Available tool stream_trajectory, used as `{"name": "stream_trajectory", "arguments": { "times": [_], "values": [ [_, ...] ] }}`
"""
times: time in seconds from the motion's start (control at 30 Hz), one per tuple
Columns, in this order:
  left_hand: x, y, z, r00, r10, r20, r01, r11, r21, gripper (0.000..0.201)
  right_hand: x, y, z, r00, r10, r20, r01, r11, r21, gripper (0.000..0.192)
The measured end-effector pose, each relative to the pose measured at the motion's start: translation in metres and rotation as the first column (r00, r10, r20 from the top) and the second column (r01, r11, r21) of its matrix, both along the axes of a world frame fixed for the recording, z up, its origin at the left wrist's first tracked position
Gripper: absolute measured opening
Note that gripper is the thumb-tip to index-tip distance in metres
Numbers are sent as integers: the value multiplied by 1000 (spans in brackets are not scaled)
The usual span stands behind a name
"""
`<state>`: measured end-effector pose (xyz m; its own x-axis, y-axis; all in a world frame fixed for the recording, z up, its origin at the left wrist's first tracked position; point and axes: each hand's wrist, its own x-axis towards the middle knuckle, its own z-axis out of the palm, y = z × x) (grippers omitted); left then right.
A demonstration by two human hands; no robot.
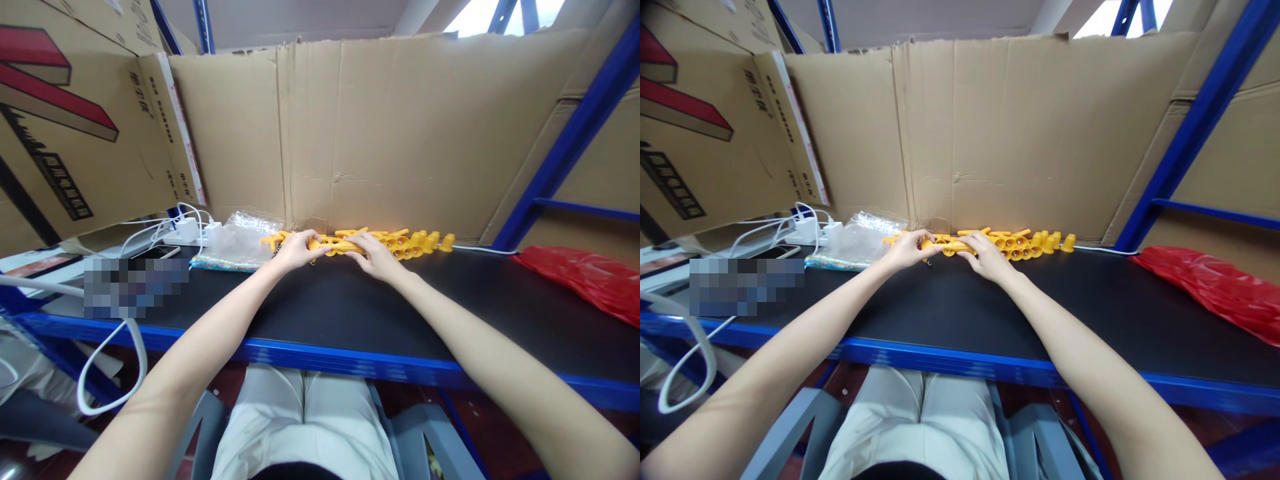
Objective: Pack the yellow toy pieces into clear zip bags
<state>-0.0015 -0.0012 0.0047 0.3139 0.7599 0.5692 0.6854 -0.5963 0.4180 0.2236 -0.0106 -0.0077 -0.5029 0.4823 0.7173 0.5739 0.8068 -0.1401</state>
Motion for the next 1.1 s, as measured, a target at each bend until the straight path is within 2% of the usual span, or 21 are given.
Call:
{"name": "stream_trajectory", "arguments": {
  "times": [0.27, 0.5, 0.67, 0.8, 0.93, 1.0, 1.1],
  "values": [
    [2, -2, 0, 998, -51, 30, 49, 998, 41, 37, 4, 3, 6, 999, 23, -39, -30, 981, -194, 27],
    [4, -3, -1, 996, -87, 8, 86, 996, 37, 33, 8, 3, 9, 998, 34, -58, -50, 951, -306, 30],
    [5, -3, -2, 994, -90, -58, 97, 985, 140, 28, 8, 0, 15, 996, 28, -84, -59, 916, -398, 32],
    [7, -4, -2, 989, -102, -104, 121, 972, 202, 27, 9, -8, 24, 998, -2, -71, -35, 855, -518, 30],
    [9, -4, -3, 989, -113, -100, 129, 978, 164, 32, 11, -9, 22, 996, 39, -86, -85, 764, -640, 29],
    [10, -4, -3, 992, -109, -66, 117, 985, 127, 33, 11, -7, 18, 989, 30, -148, -117, 776, -619, 30],
    [8, -2, -3, 996, -89, 8, 89, 995, 50, 33, 7, -6, 12, 971, 12, -240, -133, 859, -495, 35]
  ]
}}
